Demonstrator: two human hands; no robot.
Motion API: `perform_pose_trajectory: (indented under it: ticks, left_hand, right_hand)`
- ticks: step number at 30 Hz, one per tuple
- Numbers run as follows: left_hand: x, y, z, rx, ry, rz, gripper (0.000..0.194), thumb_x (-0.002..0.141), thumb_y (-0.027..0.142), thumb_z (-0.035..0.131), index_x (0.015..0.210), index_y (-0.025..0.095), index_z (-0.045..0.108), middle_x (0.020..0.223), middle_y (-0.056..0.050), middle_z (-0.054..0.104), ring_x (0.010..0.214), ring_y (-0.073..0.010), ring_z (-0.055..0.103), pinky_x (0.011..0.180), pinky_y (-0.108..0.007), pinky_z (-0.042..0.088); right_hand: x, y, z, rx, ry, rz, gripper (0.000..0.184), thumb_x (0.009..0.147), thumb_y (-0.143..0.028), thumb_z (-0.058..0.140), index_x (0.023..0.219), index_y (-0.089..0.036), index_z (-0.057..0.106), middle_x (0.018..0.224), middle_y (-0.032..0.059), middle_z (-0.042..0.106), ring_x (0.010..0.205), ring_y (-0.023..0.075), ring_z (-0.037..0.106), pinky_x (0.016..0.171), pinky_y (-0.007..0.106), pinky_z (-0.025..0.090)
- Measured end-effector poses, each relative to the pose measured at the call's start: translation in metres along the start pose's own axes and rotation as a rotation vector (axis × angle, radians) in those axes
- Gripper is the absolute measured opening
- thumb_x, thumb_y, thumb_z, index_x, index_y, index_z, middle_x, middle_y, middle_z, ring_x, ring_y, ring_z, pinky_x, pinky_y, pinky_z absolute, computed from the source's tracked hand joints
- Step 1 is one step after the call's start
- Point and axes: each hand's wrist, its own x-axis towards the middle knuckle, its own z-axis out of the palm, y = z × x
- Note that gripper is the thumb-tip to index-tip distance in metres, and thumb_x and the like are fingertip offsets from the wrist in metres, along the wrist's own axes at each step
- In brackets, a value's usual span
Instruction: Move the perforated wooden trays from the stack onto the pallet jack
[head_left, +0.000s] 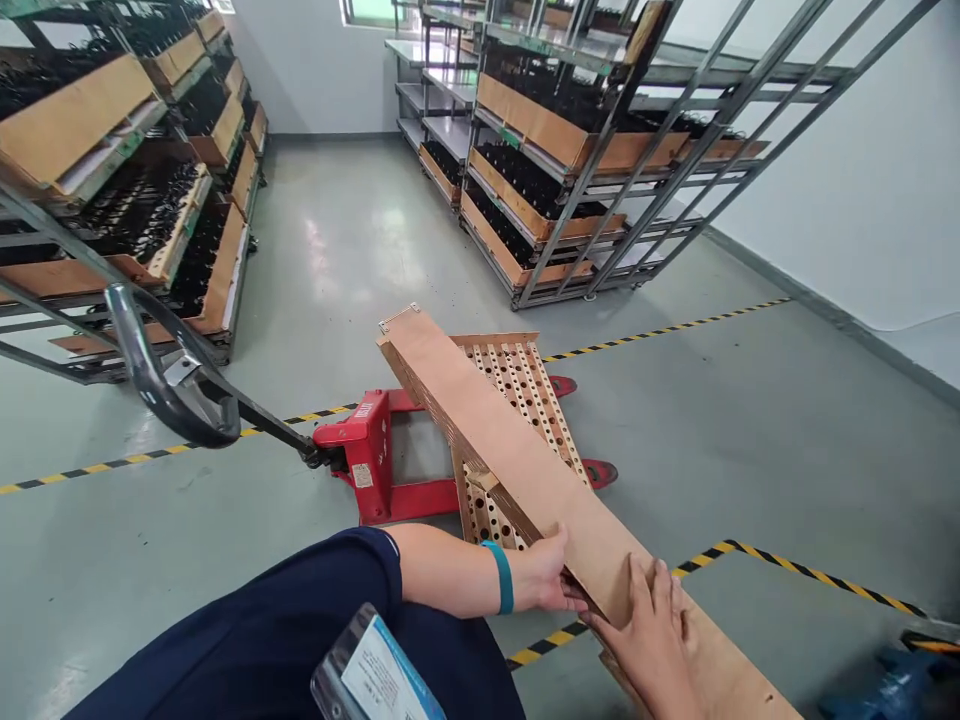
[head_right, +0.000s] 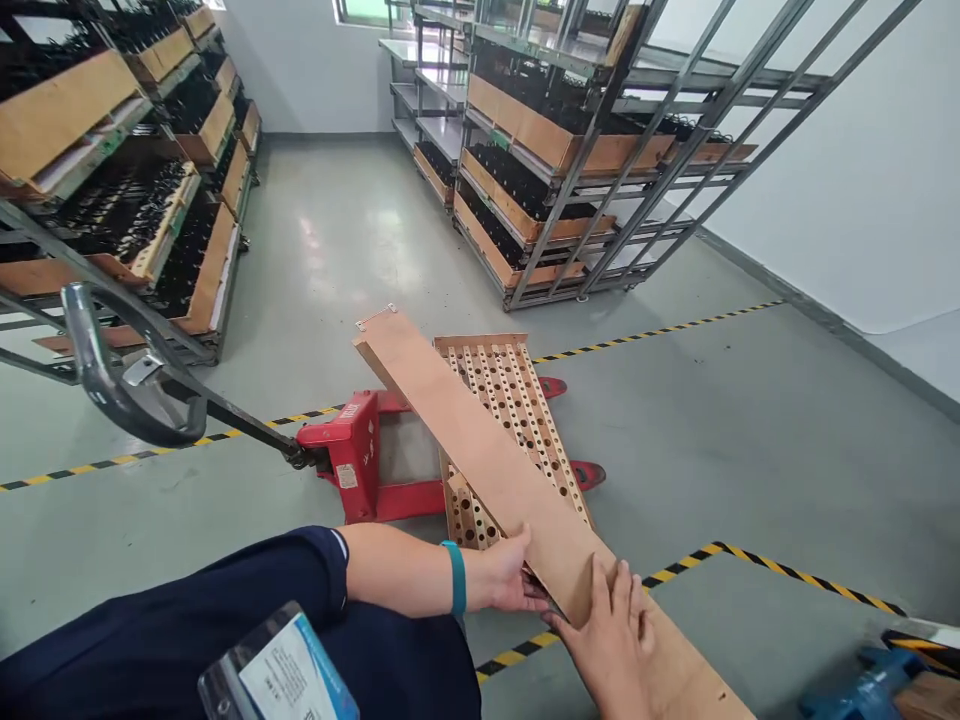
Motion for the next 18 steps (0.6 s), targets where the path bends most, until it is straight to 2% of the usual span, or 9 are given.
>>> perform_pose_trajectory:
  ticks: [3, 6, 9, 11, 13, 14, 16, 18]
  left_hand:
    - [-0.007, 0.014, 0.000, 0.001, -0.072, -0.084, 0.078, 0.090, 0.073, 0.018, 0.104, 0.011, 0.064, 0.119, -0.023, 0.063, 0.102, -0.0256, 0.064, 0.089, -0.037, 0.049]
    - [-0.004, 0.024, -0.007, 0.065, -0.169, -0.112, 0.078, 0.087, 0.077, 0.030, 0.107, 0.010, 0.065, 0.120, -0.021, 0.063, 0.097, -0.0234, 0.063, 0.088, -0.037, 0.049]
    - [-0.003, 0.029, -0.033, 0.293, -0.254, -0.109, 0.061, 0.083, 0.068, 0.057, 0.102, 0.010, 0.066, 0.121, -0.018, 0.062, 0.096, -0.0217, 0.064, 0.092, -0.039, 0.048]
    - [-0.010, 0.034, -0.060, 0.519, -0.236, -0.078, 0.047, 0.076, 0.053, 0.073, 0.098, 0.012, 0.066, 0.117, -0.016, 0.064, 0.090, -0.0203, 0.066, 0.090, -0.041, 0.049]
    - [-0.023, 0.045, -0.091, 0.786, -0.084, 0.019, 0.044, 0.072, 0.044, 0.078, 0.101, 0.013, 0.064, 0.111, -0.015, 0.067, 0.086, -0.0215, 0.066, 0.087, -0.043, 0.051]
    - [-0.029, 0.053, -0.105, 0.924, 0.029, 0.115, 0.047, 0.073, 0.044, 0.077, 0.107, 0.014, 0.063, 0.112, -0.015, 0.068, 0.090, -0.0240, 0.067, 0.087, -0.045, 0.052]
    - [-0.038, 0.075, -0.124, 1.153, 0.279, 0.424, 0.058, 0.074, 0.045, 0.075, 0.120, 0.014, 0.058, 0.123, -0.018, 0.065, 0.108, -0.0295, 0.064, 0.097, -0.047, 0.049]
    - [-0.039, 0.100, -0.128, 1.298, 0.452, 0.722, 0.073, 0.071, 0.045, 0.078, 0.130, 0.013, 0.051, 0.135, -0.022, 0.059, 0.123, -0.0330, 0.057, 0.106, -0.047, 0.044]
  right_hand:
    - [0.010, -0.002, -0.001, -0.014, -0.036, 0.036, 0.103, 0.069, -0.068, 0.054, 0.154, -0.018, 0.024, 0.162, 0.0144, 0.010, 0.148, 0.0357, 0.016, 0.109, 0.057, 0.031]
    - [0.020, 0.000, 0.003, -0.025, -0.041, 0.058, 0.108, 0.064, -0.067, 0.061, 0.154, -0.018, 0.025, 0.161, 0.0166, 0.009, 0.149, 0.0368, 0.011, 0.112, 0.057, 0.026]
    - [0.029, 0.006, 0.004, -0.003, -0.054, 0.073, 0.111, 0.064, -0.071, 0.061, 0.155, -0.020, 0.022, 0.162, 0.0155, 0.009, 0.150, 0.0351, 0.007, 0.113, 0.057, 0.022]
    - [0.036, 0.011, 0.002, 0.027, -0.062, 0.075, 0.114, 0.063, -0.074, 0.062, 0.156, -0.022, 0.020, 0.161, 0.0145, 0.012, 0.149, 0.0348, 0.008, 0.113, 0.057, 0.021]
    - [0.042, 0.016, -0.002, 0.055, -0.070, 0.073, 0.117, 0.062, -0.074, 0.065, 0.156, -0.023, 0.019, 0.160, 0.0154, 0.016, 0.147, 0.0356, 0.014, 0.114, 0.057, 0.019]
    - [0.045, 0.018, -0.003, 0.065, -0.074, 0.068, 0.118, 0.061, -0.073, 0.067, 0.156, -0.023, 0.018, 0.159, 0.0163, 0.017, 0.147, 0.0361, 0.016, 0.114, 0.057, 0.019]
    - [0.051, 0.022, -0.005, 0.080, -0.083, 0.062, 0.119, 0.061, -0.070, 0.070, 0.157, -0.022, 0.017, 0.158, 0.0178, 0.018, 0.146, 0.0367, 0.018, 0.114, 0.057, 0.019]
    - [0.057, 0.026, -0.005, 0.090, -0.091, 0.063, 0.120, 0.061, -0.069, 0.071, 0.157, -0.021, 0.017, 0.159, 0.0188, 0.016, 0.147, 0.0375, 0.015, 0.114, 0.058, 0.019]
